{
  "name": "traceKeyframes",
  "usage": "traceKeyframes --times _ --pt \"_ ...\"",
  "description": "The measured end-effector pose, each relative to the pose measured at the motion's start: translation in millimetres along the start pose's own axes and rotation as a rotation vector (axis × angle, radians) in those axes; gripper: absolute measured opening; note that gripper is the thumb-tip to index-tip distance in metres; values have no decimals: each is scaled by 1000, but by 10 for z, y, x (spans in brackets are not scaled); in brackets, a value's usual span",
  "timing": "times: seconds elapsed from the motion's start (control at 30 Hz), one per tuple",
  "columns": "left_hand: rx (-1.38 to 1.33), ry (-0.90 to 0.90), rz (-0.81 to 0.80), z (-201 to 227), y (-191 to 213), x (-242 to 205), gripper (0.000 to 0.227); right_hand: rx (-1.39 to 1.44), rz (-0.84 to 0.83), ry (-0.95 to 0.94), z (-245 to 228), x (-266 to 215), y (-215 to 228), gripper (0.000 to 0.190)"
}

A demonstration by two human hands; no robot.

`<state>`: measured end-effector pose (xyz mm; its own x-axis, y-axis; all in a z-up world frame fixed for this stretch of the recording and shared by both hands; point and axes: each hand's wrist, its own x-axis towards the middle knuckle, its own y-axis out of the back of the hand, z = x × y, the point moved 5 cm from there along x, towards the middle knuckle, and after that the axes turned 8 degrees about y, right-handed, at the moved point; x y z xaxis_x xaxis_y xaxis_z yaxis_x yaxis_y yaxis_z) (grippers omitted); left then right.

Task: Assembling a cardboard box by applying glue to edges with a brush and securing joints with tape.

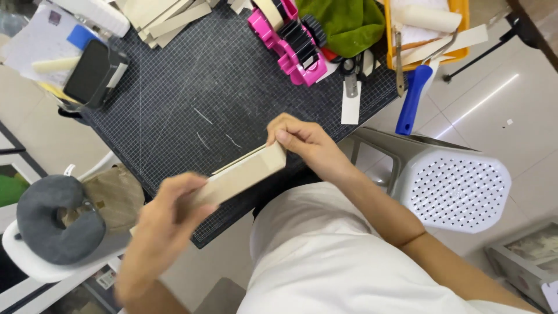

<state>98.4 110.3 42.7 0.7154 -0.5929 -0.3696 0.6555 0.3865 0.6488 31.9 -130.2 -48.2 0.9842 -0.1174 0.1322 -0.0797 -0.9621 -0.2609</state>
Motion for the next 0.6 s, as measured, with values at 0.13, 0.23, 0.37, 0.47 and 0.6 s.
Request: traceKeyframes --times 0.13,0.23,0.37,0.47,0.6 --pt "-54 -28 -15 -205 292 -216 18 -504 17 61 37 56 705 37" --pt "-145 6 161 -299 420 -347 16 -1287 389 -491 383 -206 1649 61" --pt "-695 219 367 -500 460 -407 16 -1452 488 -556 895 -534 2282 77" --pt "-951 56 349 -486 345 -345 23 -1310 526 -411 997 -543 2510 60" --pt "-1201 -64 607 -363 130 -214 30 -1031 782 16 739 -550 2709 20"
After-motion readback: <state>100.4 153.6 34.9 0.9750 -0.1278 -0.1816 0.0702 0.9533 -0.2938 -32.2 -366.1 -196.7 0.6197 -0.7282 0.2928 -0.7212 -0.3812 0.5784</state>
